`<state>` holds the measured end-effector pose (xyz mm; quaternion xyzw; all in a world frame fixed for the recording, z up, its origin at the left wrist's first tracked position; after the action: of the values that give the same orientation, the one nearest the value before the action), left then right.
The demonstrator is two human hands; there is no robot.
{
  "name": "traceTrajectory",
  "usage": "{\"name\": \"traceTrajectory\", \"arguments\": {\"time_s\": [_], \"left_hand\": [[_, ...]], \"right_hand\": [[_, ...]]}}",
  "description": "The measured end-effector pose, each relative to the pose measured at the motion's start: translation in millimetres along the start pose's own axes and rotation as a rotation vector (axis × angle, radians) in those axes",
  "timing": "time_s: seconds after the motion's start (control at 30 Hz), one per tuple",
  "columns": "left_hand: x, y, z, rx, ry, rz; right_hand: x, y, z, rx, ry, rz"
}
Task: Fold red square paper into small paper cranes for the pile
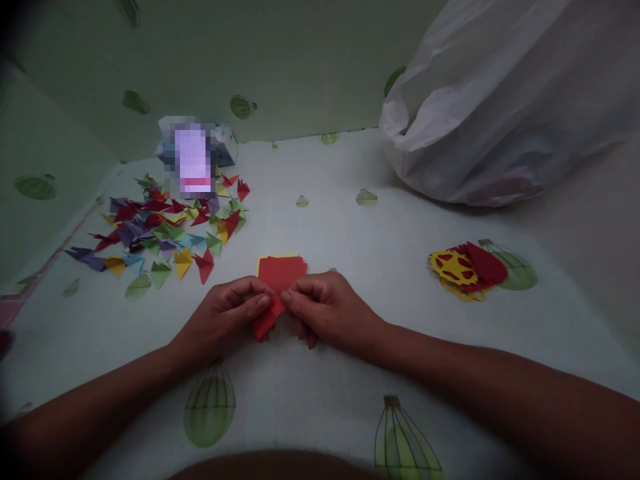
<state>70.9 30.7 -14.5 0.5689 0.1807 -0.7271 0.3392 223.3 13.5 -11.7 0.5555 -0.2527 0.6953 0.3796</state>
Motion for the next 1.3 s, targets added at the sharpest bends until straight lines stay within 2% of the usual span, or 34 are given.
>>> {"name": "traceTrajectory", "arguments": {"time_s": [0.4,0.67,0.83,0.97,1.17,1.3], "left_hand": [[1.1,3.3,2.2,0.026,-0.071,-0.027],[1.3,2.5,0.8,0.045,-0.071,-0.050],[3.9,3.4,1.2,0.071,-0.098,-0.007],[2.7,0.7,-0.6,0.061,-0.007,-0.001],[1.0,-1.9,-2.7,0.048,0.132,0.133],[-1.7,-1.6,-0.9,0.029,0.166,0.100]], "right_hand": [[-3.1,3.3,-2.6,0.071,0.042,-0.103],[-4.0,3.6,-1.5,0.069,0.039,0.005],[-7.7,3.7,-2.2,0.086,0.068,-0.059],[-8.5,1.9,-2.6,0.074,0.061,-0.105],[-10.5,-1.3,-3.0,0.029,0.019,-0.191],[-10.0,-0.5,-3.8,0.041,0.021,-0.160]]}}
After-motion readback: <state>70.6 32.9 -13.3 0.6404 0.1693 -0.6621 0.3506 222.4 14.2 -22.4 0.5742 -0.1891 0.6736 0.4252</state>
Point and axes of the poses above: each hand's wrist, its own z-axis away from the middle knuckle, its own y-axis out of the palm, x = y × z, the point moved 5 cm from there along -z, towards the middle knuckle, and after that the axes turned 13 degrees about x, right-handed, at the moved point
